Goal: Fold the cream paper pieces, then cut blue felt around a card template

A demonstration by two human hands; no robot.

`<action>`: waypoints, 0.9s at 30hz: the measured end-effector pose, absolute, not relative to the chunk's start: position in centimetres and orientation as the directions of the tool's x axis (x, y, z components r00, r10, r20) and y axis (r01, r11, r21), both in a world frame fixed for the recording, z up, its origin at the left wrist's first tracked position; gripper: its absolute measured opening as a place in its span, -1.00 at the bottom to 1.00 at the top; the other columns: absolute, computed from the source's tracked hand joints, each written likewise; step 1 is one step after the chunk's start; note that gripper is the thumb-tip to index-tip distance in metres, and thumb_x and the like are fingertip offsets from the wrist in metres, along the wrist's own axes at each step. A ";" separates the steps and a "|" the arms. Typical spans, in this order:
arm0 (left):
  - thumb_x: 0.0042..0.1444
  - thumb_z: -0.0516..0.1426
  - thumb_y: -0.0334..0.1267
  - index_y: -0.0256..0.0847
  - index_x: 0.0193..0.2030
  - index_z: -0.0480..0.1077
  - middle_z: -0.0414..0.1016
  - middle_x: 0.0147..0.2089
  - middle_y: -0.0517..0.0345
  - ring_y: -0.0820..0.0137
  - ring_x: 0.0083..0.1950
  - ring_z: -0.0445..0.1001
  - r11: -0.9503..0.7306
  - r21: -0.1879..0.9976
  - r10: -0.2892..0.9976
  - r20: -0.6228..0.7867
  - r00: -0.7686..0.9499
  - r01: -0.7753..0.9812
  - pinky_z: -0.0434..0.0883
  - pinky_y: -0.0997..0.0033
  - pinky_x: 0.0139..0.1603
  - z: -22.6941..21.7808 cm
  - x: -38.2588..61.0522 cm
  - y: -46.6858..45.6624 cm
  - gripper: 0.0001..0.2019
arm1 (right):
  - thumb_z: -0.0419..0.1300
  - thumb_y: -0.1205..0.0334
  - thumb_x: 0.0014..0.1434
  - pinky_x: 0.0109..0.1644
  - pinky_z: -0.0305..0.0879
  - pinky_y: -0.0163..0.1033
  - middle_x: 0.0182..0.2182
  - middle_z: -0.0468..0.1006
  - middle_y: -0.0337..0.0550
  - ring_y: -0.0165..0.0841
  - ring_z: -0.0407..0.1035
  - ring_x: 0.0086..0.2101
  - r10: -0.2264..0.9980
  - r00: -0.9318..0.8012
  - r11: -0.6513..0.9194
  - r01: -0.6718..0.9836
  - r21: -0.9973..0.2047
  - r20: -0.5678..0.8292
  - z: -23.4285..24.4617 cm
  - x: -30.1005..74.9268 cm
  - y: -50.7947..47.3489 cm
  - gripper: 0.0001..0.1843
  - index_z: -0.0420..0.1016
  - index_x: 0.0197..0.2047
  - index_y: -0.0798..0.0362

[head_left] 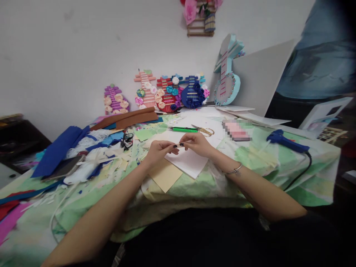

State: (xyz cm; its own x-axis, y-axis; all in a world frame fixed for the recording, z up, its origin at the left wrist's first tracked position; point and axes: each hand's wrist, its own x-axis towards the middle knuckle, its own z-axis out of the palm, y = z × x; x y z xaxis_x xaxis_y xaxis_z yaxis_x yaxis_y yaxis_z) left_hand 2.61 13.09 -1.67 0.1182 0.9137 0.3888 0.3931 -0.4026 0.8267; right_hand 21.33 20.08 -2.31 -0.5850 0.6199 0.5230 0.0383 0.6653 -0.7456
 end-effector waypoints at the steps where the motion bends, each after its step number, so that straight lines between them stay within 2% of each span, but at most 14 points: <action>1: 0.05 0.19 -0.08 -0.29 -0.34 0.56 0.62 -0.43 0.00 0.32 -0.39 0.58 -0.406 0.824 0.912 0.394 0.114 0.396 0.47 0.41 -0.31 -1.7 2.6 13.1 -0.72 | 0.21 0.20 0.06 -0.41 0.31 -0.33 -0.45 0.53 -0.16 -0.45 0.39 -0.52 0.626 -0.584 0.656 0.037 -0.754 0.517 -2.3 21.3 20.1 -0.83 0.50 -0.36 0.15; 7: 0.07 0.18 -0.07 -0.32 -0.41 0.55 0.60 -0.48 0.00 0.35 -0.46 0.55 -0.412 0.813 0.901 0.429 0.055 0.412 0.45 0.44 -0.35 -1.8 2.3 13.3 -0.70 | 0.24 0.25 0.01 -0.42 0.24 -0.35 -0.56 0.49 -0.21 -0.45 0.36 -0.52 0.674 -0.515 0.646 0.065 -0.760 0.529 -2.4 21.4 20.6 -0.86 0.52 -0.36 0.16; 13: 0.05 0.20 -0.08 -0.31 -0.37 0.56 0.60 -0.47 0.01 0.34 -0.43 0.55 -0.422 0.813 0.889 0.457 0.008 0.400 0.46 0.41 -0.31 -1.9 2.2 13.4 -0.71 | 0.29 0.21 -0.04 -0.50 0.11 -0.37 -0.62 0.42 -0.27 -0.48 0.24 -0.56 0.702 -0.448 0.652 0.092 -0.753 0.553 -2.7 21.5 21.3 -0.82 0.54 -0.37 0.16; 21: 0.04 0.21 -0.05 -0.33 -0.29 0.54 0.62 -0.42 -0.03 0.29 -0.38 0.59 -0.422 0.824 0.890 0.456 0.000 0.378 0.49 0.37 -0.28 -2.0 2.3 13.5 -0.68 | 0.23 0.18 0.03 -0.38 0.28 -0.31 -0.53 0.52 -0.15 -0.41 0.38 -0.48 0.694 -0.446 0.650 0.052 -0.758 0.565 -2.7 21.6 21.4 -0.80 0.56 -0.35 0.15; 27: 0.04 0.21 -0.07 -0.33 -0.32 0.52 0.61 -0.44 -0.01 0.33 -0.45 0.57 -0.430 0.821 0.886 0.464 -0.001 0.377 0.48 0.39 -0.34 -2.3 2.2 13.8 -0.70 | 0.24 0.26 -0.02 -0.46 0.23 -0.34 -0.61 0.47 -0.19 -0.45 0.32 -0.57 0.723 -0.406 0.634 0.068 -0.770 0.559 -2.8 21.6 21.6 -0.86 0.54 -0.41 0.17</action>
State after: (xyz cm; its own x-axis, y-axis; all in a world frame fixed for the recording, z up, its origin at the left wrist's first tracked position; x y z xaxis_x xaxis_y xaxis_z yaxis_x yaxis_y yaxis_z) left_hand 2.19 13.82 -2.29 -0.0009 0.8858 0.4641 0.3768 -0.4296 0.8207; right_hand 21.61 21.57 -2.80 -0.4061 0.7228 0.5592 0.0681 0.6341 -0.7702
